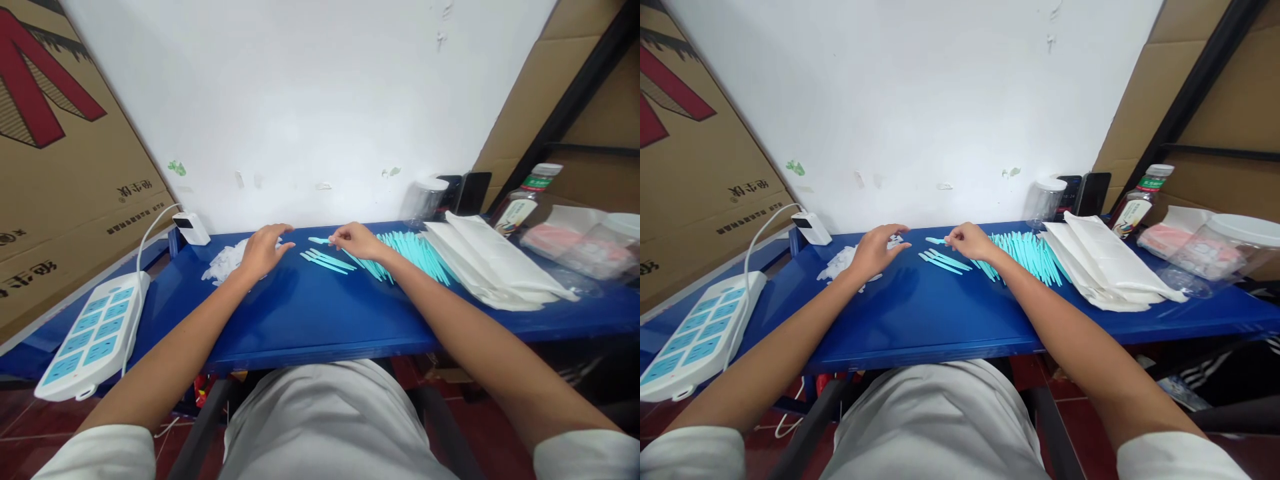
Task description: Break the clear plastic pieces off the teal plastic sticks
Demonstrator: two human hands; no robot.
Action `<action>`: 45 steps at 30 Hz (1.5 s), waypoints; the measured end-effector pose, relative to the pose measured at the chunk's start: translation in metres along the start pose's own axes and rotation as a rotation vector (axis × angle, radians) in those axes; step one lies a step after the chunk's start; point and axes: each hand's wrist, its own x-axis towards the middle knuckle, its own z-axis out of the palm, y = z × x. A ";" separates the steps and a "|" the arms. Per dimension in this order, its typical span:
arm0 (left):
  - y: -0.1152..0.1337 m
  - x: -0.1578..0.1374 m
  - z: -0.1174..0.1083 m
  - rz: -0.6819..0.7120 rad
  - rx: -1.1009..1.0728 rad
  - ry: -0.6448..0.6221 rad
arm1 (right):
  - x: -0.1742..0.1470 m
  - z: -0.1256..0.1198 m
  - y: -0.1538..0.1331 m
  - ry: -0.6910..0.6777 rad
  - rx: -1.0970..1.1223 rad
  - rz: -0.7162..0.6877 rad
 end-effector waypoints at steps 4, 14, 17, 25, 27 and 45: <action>-0.020 0.002 -0.010 -0.089 0.241 -0.205 | 0.003 0.004 0.013 -0.019 -0.249 0.040; -0.037 0.000 0.002 -0.066 0.334 -0.329 | -0.001 0.020 0.008 -0.004 -0.367 0.055; -0.037 0.000 0.004 -0.074 0.326 -0.384 | 0.000 0.014 0.008 0.038 -0.446 0.060; -0.050 -0.001 0.011 -0.059 0.237 -0.311 | 0.000 -0.009 0.013 -0.025 -0.565 0.246; -0.050 -0.002 0.013 -0.048 0.181 -0.281 | -0.001 -0.008 0.011 -0.071 -0.563 0.267; -0.007 0.003 0.014 -0.248 -0.547 -0.154 | -0.008 -0.006 -0.010 -0.018 -0.098 -0.012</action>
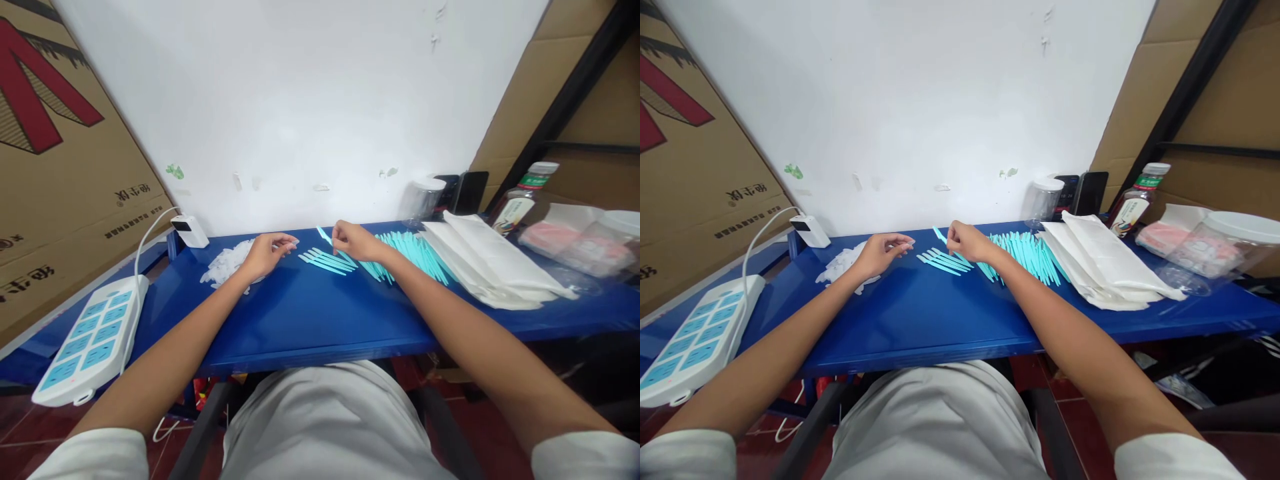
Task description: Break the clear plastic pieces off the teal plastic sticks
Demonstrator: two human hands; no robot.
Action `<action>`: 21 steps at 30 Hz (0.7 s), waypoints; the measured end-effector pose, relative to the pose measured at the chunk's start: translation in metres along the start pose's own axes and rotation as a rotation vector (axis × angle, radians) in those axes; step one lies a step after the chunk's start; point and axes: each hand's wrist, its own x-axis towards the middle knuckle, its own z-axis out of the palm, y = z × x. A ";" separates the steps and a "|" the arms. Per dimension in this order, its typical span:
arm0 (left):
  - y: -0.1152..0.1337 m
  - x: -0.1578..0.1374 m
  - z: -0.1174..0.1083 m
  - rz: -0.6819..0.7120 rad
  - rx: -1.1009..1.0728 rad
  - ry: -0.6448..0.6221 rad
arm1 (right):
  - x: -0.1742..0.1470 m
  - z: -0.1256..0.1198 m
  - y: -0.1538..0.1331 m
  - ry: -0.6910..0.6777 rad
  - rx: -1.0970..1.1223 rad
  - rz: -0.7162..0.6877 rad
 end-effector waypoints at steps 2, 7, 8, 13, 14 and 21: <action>0.002 0.000 -0.001 0.008 0.023 0.012 | 0.001 0.003 0.001 -0.015 0.124 -0.033; 0.006 -0.001 -0.004 -0.005 0.075 0.072 | 0.002 0.005 -0.001 0.031 0.086 -0.034; 0.006 -0.001 -0.004 -0.004 0.091 0.080 | 0.000 0.003 -0.004 0.026 0.040 -0.039; 0.006 -0.002 -0.005 0.025 0.141 0.072 | -0.016 0.003 -0.029 -0.327 -0.013 -0.095; 0.007 -0.002 -0.005 0.031 0.148 0.069 | -0.019 0.007 -0.034 -0.397 -0.022 -0.124; 0.008 -0.001 -0.006 0.009 0.047 0.056 | -0.022 0.027 -0.043 -0.554 -0.005 -0.172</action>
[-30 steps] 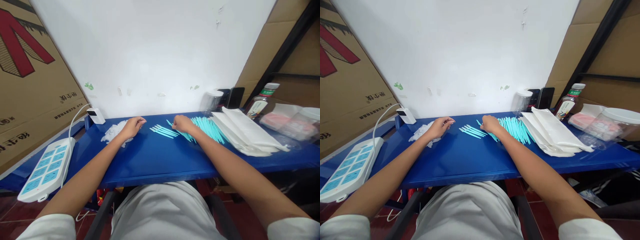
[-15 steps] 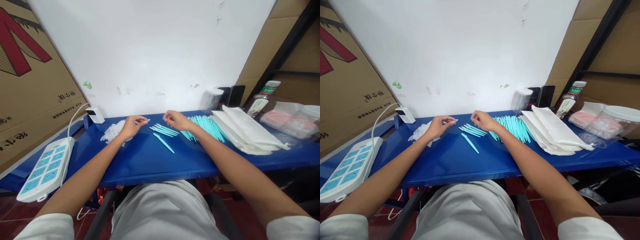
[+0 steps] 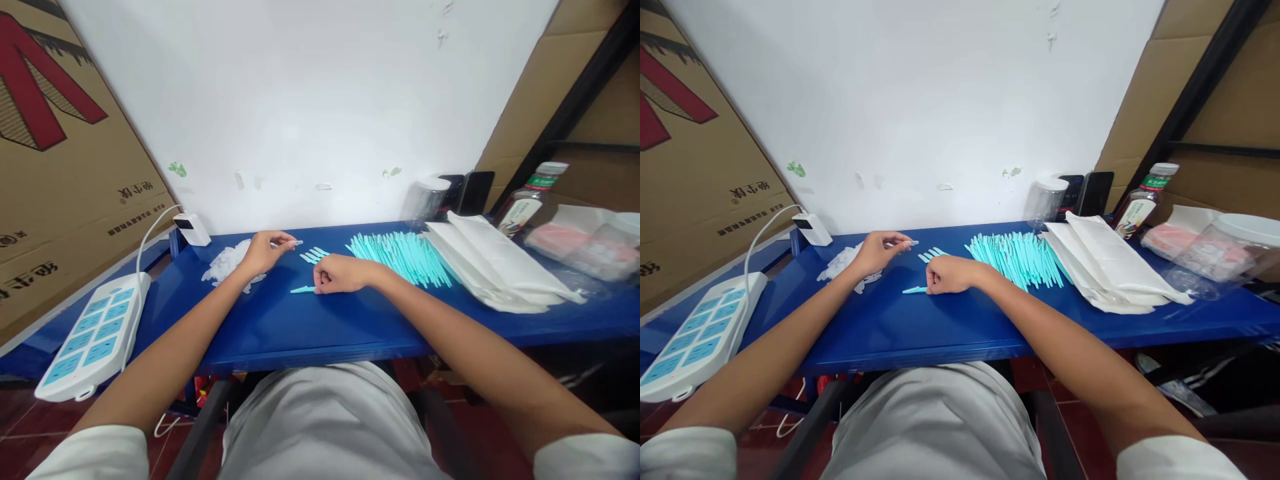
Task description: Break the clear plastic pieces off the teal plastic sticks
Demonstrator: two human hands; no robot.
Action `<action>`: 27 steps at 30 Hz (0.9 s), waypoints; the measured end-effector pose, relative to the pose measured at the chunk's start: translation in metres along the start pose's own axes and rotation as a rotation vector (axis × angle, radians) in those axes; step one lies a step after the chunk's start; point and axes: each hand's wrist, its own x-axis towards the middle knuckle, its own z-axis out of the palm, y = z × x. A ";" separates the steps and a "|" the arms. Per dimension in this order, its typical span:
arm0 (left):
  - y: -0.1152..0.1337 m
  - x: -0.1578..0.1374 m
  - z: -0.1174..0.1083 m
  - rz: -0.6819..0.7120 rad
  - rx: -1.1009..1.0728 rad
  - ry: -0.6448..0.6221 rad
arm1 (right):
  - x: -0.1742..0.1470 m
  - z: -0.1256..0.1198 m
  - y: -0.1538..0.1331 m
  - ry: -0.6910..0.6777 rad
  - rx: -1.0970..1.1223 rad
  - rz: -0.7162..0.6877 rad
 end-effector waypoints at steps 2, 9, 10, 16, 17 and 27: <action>-0.001 0.001 0.000 -0.027 -0.059 -0.010 | -0.001 -0.005 0.003 0.059 0.008 -0.007; -0.002 0.003 0.000 -0.068 -0.143 -0.016 | -0.008 -0.029 0.023 0.406 0.132 0.057; -0.002 0.003 0.000 -0.071 -0.154 -0.019 | -0.008 -0.030 0.026 0.423 0.141 0.065; 0.000 0.001 0.003 -0.070 -0.180 -0.047 | -0.002 -0.025 0.031 0.489 0.132 0.063; 0.000 0.001 0.003 -0.073 -0.184 -0.051 | -0.002 -0.024 0.031 0.492 0.133 0.058; 0.004 0.000 0.002 -0.090 -0.223 -0.038 | 0.001 -0.026 0.037 0.548 0.159 -0.008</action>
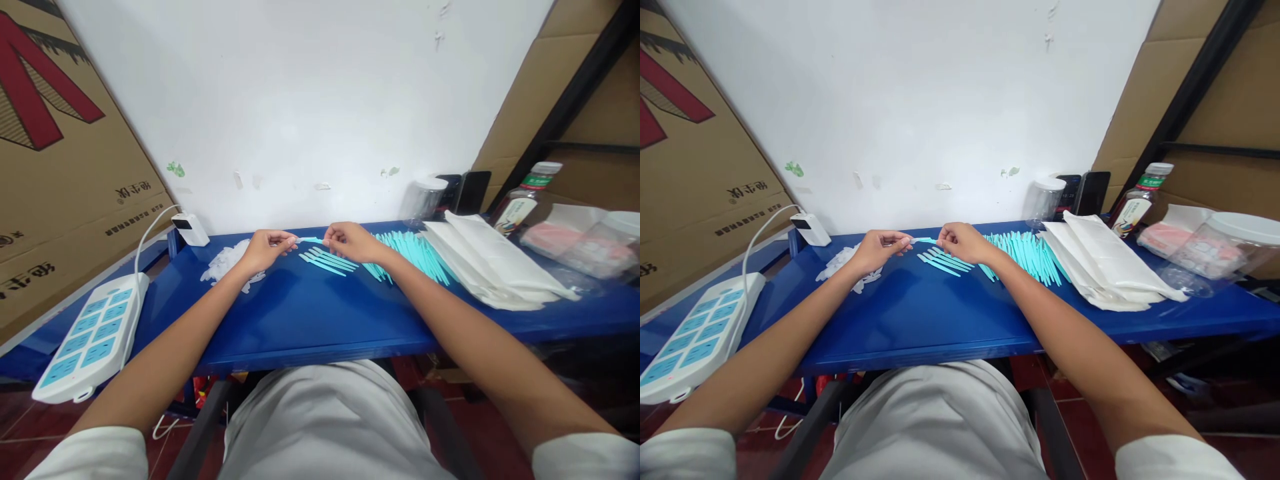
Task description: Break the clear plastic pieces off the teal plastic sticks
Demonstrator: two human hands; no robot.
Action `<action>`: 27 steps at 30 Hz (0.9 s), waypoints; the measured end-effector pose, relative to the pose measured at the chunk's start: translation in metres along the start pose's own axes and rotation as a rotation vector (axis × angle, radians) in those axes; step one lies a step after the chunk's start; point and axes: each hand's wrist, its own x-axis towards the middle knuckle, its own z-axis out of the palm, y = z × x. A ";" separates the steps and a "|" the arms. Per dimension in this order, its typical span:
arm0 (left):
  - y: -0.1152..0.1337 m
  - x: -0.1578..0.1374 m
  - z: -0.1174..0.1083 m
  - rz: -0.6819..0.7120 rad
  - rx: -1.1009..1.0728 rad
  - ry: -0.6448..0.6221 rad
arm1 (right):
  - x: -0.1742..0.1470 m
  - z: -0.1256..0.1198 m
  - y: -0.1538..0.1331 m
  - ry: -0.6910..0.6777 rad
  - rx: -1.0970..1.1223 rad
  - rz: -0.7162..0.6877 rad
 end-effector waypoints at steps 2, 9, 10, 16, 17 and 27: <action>0.000 0.000 -0.001 -0.012 0.000 0.002 | 0.000 -0.001 0.000 0.008 -0.007 0.002; -0.001 0.001 -0.002 -0.048 -0.030 0.026 | 0.001 -0.002 0.002 0.016 0.003 0.009; -0.001 0.001 -0.002 -0.049 -0.032 0.030 | 0.001 -0.002 0.002 0.018 0.007 0.014; -0.007 0.003 -0.003 -0.062 -0.059 0.030 | -0.001 -0.006 -0.004 0.024 0.018 0.035; -0.008 0.003 -0.003 -0.067 -0.068 0.028 | -0.001 -0.007 -0.004 0.023 0.017 0.041; -0.001 -0.003 0.006 -0.068 -0.106 -0.044 | -0.001 0.002 -0.003 -0.004 0.046 -0.035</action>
